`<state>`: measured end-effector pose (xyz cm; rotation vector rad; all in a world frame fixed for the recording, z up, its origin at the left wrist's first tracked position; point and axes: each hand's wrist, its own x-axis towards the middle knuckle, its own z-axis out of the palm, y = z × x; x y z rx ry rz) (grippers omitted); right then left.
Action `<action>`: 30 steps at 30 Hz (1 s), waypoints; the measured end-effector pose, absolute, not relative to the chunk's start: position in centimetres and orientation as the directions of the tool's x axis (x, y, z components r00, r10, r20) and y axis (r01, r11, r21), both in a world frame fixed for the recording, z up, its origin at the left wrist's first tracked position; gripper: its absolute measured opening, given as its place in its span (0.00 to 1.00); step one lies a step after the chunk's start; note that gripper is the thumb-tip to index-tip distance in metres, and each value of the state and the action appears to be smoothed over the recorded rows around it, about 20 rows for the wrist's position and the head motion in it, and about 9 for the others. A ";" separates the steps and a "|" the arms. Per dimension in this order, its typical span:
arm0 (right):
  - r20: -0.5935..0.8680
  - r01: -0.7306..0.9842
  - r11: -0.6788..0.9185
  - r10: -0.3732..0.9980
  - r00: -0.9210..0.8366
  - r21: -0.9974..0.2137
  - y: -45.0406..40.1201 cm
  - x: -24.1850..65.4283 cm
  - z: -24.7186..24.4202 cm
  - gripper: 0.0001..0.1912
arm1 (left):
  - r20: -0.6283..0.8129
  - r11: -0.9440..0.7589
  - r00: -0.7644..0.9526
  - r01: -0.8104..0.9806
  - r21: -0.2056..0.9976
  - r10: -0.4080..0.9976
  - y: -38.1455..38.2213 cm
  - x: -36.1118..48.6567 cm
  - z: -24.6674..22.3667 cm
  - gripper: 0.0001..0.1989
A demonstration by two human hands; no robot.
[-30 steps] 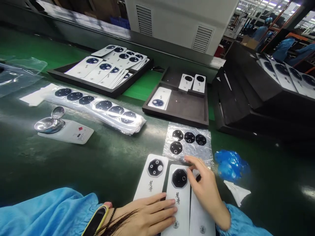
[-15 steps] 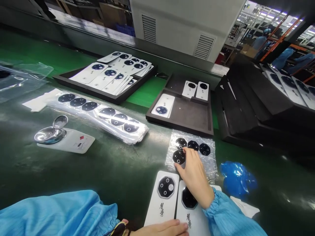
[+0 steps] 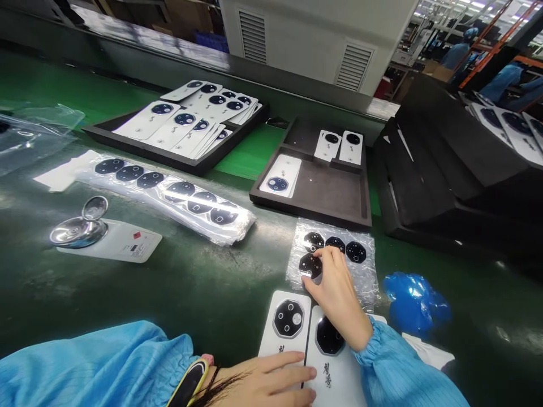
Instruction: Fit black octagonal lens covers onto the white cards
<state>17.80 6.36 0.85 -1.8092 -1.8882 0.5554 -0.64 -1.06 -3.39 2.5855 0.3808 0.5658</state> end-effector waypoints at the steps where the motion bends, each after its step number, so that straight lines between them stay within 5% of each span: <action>1: 0.052 0.806 0.045 0.998 -0.018 -0.591 6.3 17.8 0.9 0.13 | 0.371 -0.891 0.878 0.122 0.438 0.302 -0.7 -0.7 -2.9 0.14; 5: 0.045 0.791 0.028 0.999 0.000 -0.611 6.3 17.7 0.8 0.15 | 0.519 -0.961 0.837 0.027 0.276 0.173 1.5 -1.2 -1.2 0.12; 9: 0.044 0.782 0.018 0.999 0.012 -0.623 6.6 17.8 0.7 0.15 | 0.603 -0.930 0.728 0.134 0.342 0.326 4.8 -1.8 -0.4 0.13; 15: 0.020 0.750 0.002 1.000 0.016 -0.662 6.9 17.9 0.5 0.14 | 0.475 -0.848 0.705 0.396 0.354 0.527 7.9 -2.0 -1.1 0.15; 23: -0.009 0.690 -0.025 1.000 0.027 -0.723 6.3 17.6 0.9 0.15 | 0.448 -0.845 0.721 0.392 0.364 0.528 7.9 -1.8 -1.5 0.17; 30: 0.000 0.595 -0.023 0.999 0.039 -0.804 5.6 17.6 1.4 0.08 | 0.436 -0.780 0.670 0.371 0.504 0.601 8.1 -1.7 -1.2 0.12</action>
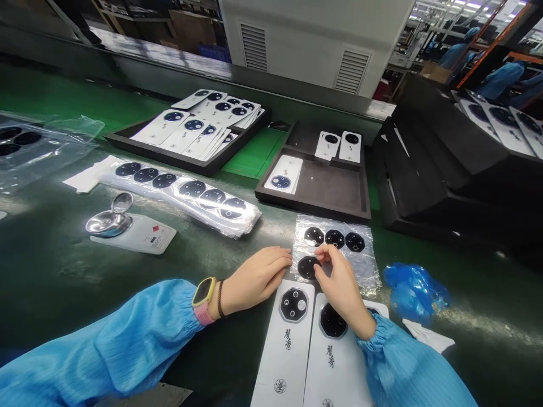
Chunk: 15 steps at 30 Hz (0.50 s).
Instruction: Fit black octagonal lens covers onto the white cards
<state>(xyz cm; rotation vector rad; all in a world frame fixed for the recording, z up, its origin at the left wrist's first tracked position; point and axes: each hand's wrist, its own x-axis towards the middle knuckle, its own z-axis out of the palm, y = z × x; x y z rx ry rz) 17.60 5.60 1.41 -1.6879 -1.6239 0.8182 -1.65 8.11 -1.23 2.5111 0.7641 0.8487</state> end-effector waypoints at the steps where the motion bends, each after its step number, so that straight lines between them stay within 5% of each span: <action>1: 0.001 0.582 -0.023 0.999 0.041 -0.813 5.6 17.6 1.5 0.07 | 0.427 -0.758 0.655 0.373 0.534 0.623 8.1 -1.6 -1.1 0.12; 9: 0.034 0.502 0.042 0.999 -0.026 -0.864 5.0 17.3 4.0 0.05 | 0.245 -0.461 0.554 0.292 0.838 0.796 7.8 -1.1 0.9 0.06; 15: 0.033 0.424 0.064 0.996 -0.081 -0.903 4.6 17.1 4.3 0.04 | 0.064 -0.208 0.540 0.211 0.955 0.839 7.4 -0.9 2.0 0.05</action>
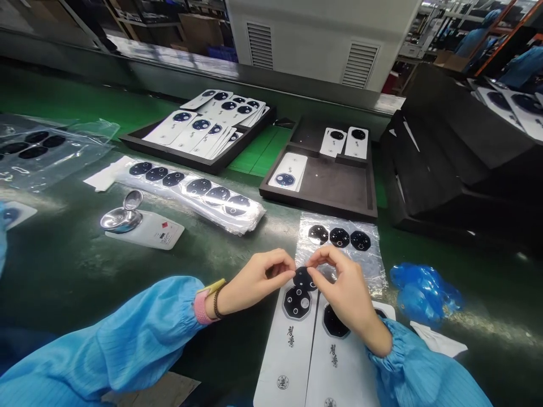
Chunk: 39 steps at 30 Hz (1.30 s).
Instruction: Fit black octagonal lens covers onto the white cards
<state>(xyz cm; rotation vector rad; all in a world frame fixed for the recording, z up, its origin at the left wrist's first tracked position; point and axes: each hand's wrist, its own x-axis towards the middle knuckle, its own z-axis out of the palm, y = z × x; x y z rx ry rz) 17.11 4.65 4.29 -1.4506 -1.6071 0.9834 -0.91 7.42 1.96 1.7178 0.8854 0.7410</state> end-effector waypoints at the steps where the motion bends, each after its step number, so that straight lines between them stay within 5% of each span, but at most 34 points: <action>1: 0.034 0.411 0.060 0.997 -0.072 -0.910 4.6 17.2 4.3 0.05 | 0.032 -0.164 0.536 0.201 0.966 0.844 7.4 -0.9 2.0 0.06; 8: -0.141 0.302 -0.129 0.990 -0.017 -0.945 4.3 18.3 4.7 0.13 | -0.137 0.093 0.498 0.111 0.989 0.856 6.8 -1.0 2.1 0.11; 16: -0.239 0.418 -0.146 0.954 -0.179 -0.897 4.0 18.4 4.7 0.11 | -0.241 0.157 0.540 0.197 0.968 0.807 4.8 -1.4 2.1 0.07; 20: -0.296 0.410 -0.192 0.932 -0.208 -0.892 4.0 18.2 3.6 0.11 | 0.007 -0.228 0.474 0.411 0.883 0.880 2.5 -2.1 1.9 0.05; 24: -0.354 0.432 -0.235 0.909 -0.219 -0.871 4.0 17.8 2.9 0.12 | 0.430 -0.708 0.564 0.529 0.467 0.705 -0.9 -2.2 0.4 0.12; 29: -0.374 0.498 -0.224 0.899 -0.226 -0.838 4.0 17.4 3.1 0.12 | 0.430 -0.710 0.577 0.648 0.277 0.694 -3.5 -1.6 -1.2 0.13; 39: -0.312 0.540 -0.148 0.923 -0.227 -0.829 4.0 17.3 2.6 0.11 | 0.413 -0.710 0.591 0.660 0.246 0.693 -3.5 -1.6 -0.9 0.13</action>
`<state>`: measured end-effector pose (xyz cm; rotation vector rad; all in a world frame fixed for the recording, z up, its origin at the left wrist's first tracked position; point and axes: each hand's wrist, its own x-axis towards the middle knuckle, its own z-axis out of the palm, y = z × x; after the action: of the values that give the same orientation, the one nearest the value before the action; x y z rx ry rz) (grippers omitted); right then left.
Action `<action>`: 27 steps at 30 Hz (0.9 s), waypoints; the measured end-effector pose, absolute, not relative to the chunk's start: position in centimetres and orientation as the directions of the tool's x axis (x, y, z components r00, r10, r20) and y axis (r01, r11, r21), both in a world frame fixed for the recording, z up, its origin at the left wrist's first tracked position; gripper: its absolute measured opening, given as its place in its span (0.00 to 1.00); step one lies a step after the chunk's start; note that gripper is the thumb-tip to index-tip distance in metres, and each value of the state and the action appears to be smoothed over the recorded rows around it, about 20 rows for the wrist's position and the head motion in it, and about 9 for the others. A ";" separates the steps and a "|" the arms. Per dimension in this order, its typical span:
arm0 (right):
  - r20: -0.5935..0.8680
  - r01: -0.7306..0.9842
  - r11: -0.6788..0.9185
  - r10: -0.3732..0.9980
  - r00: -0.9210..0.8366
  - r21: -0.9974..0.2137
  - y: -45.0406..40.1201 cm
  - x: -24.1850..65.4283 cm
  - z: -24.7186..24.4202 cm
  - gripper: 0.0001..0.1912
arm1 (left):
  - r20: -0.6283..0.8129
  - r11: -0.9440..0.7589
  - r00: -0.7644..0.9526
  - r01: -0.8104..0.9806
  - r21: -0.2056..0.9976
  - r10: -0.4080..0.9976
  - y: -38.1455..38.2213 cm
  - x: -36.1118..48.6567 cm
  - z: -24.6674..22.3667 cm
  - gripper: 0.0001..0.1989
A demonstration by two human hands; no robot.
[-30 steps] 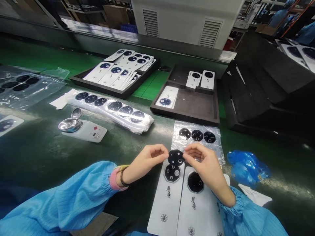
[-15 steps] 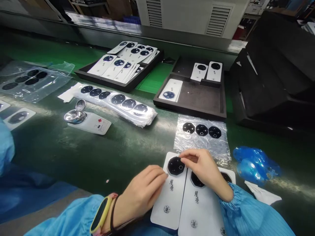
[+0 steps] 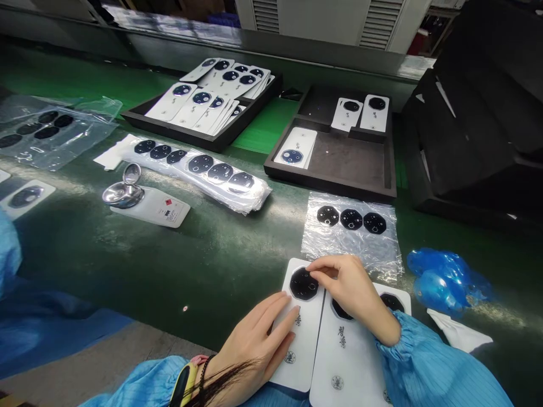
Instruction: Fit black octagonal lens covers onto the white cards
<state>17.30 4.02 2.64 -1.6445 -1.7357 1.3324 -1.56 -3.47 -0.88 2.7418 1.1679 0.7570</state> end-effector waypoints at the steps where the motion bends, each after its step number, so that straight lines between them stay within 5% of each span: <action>1: -0.297 0.543 -0.131 0.927 -0.230 -0.829 4.0 17.3 2.6 0.11 | 0.409 -0.708 0.591 0.662 0.247 0.695 -3.5 -1.5 -0.9 0.13; 14: -0.111 0.575 0.061 0.959 -0.260 -0.816 3.7 17.3 2.0 0.09 | 0.399 -0.696 0.585 0.678 0.237 0.706 -3.8 -1.3 -1.0 0.15; 27: 0.122 0.669 0.340 0.928 -0.351 -0.661 3.0 17.0 1.6 0.12 | 0.389 -0.689 0.597 0.709 0.153 0.701 -3.8 -0.7 -1.2 0.16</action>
<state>17.05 2.98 1.63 -1.3948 -2.1240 0.7084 -0.70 -3.80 -1.17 2.8230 1.2458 0.6759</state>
